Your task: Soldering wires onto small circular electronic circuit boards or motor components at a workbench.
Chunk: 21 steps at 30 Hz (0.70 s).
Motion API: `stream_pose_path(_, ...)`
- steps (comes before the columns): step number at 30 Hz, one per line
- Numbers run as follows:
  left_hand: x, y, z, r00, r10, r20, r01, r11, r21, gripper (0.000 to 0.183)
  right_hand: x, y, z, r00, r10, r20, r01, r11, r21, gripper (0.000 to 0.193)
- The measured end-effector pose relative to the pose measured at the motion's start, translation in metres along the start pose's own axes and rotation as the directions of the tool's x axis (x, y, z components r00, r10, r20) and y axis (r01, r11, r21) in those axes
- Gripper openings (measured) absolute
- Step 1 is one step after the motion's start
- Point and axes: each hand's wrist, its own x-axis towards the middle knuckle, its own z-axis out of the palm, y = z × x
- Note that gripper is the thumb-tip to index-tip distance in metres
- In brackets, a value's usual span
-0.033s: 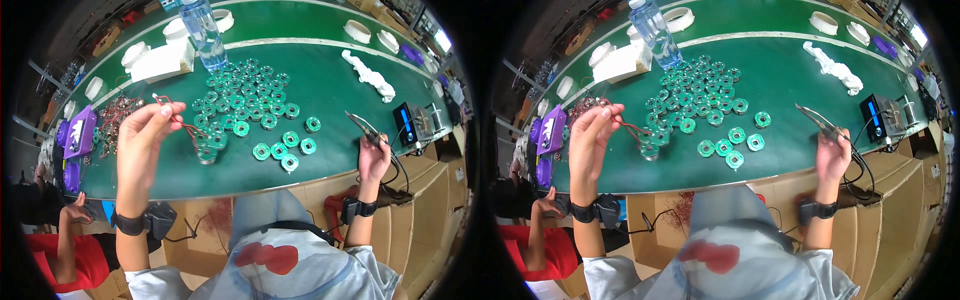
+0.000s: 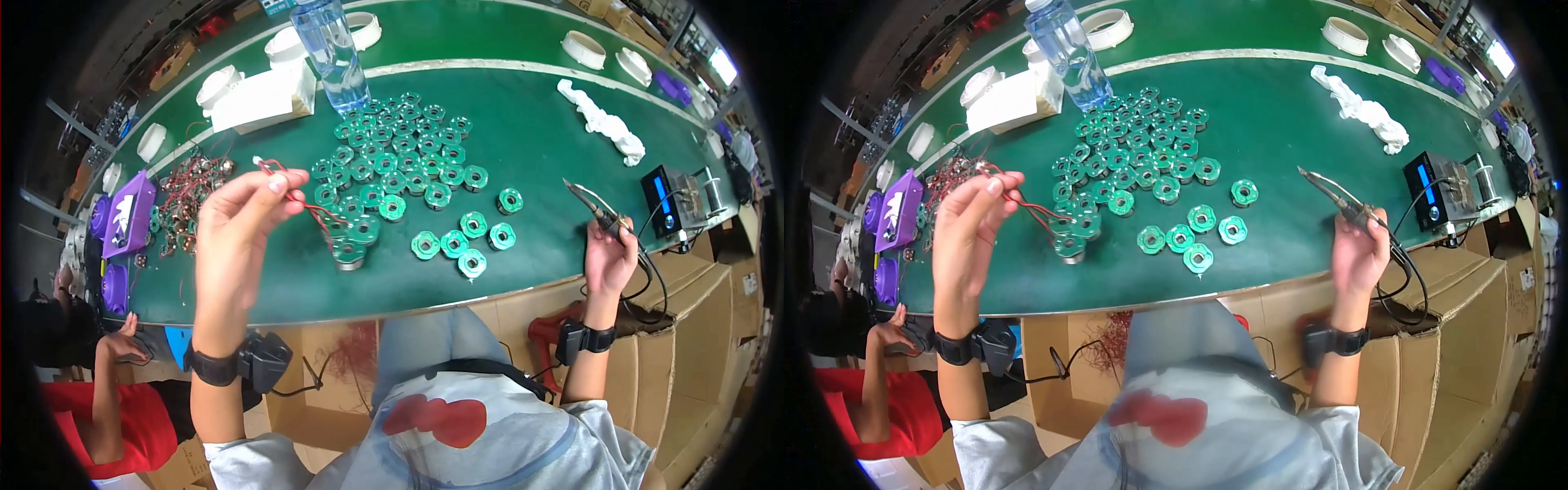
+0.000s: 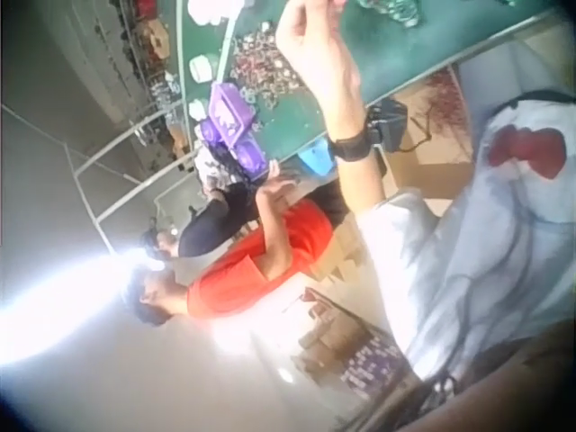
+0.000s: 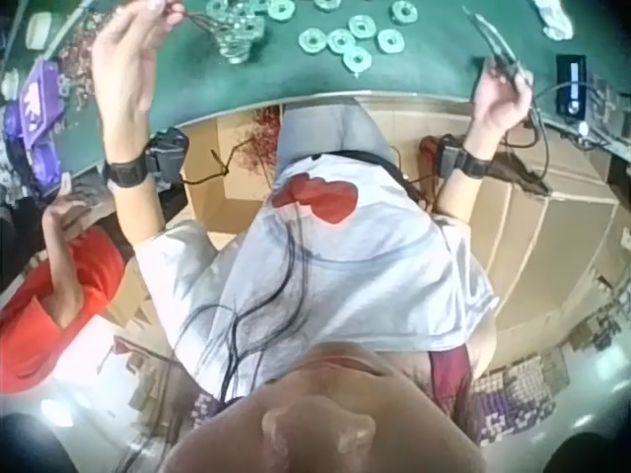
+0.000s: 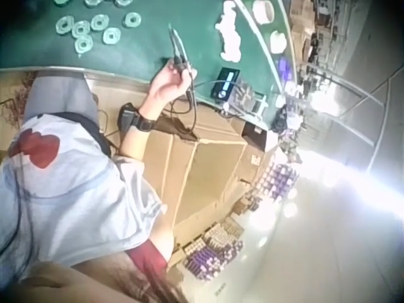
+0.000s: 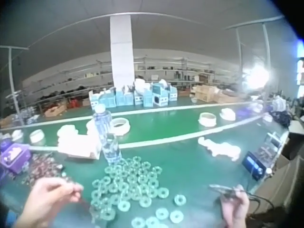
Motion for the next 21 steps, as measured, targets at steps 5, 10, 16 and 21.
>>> stream_pose_path(5,-0.014,-0.036,0.010,0.992,-0.083,0.097,0.087,0.996,-0.031,0.007,0.001,-0.002,-0.005,1.000,0.008,-0.007,-0.008,0.999,-0.032,0.013)
stream_pose_path(10,-0.027,-0.041,0.008,0.999,0.051,0.013,-0.051,0.998,0.024,0.006,-0.001,-0.002,0.000,1.000,0.018,0.003,-0.018,0.999,-0.050,0.014)
stream_pose_path(16,-0.034,-0.051,0.003,0.988,0.148,0.036,-0.152,0.976,0.158,0.006,-0.024,0.011,0.024,0.991,-0.132,-0.017,0.119,0.936,-0.330,0.011)
stream_pose_path(21,-0.047,-0.056,0.002,0.987,0.161,0.016,-0.162,0.986,0.027,0.004,-0.055,0.034,0.068,0.980,-0.114,0.161,0.180,0.855,-0.487,0.012)
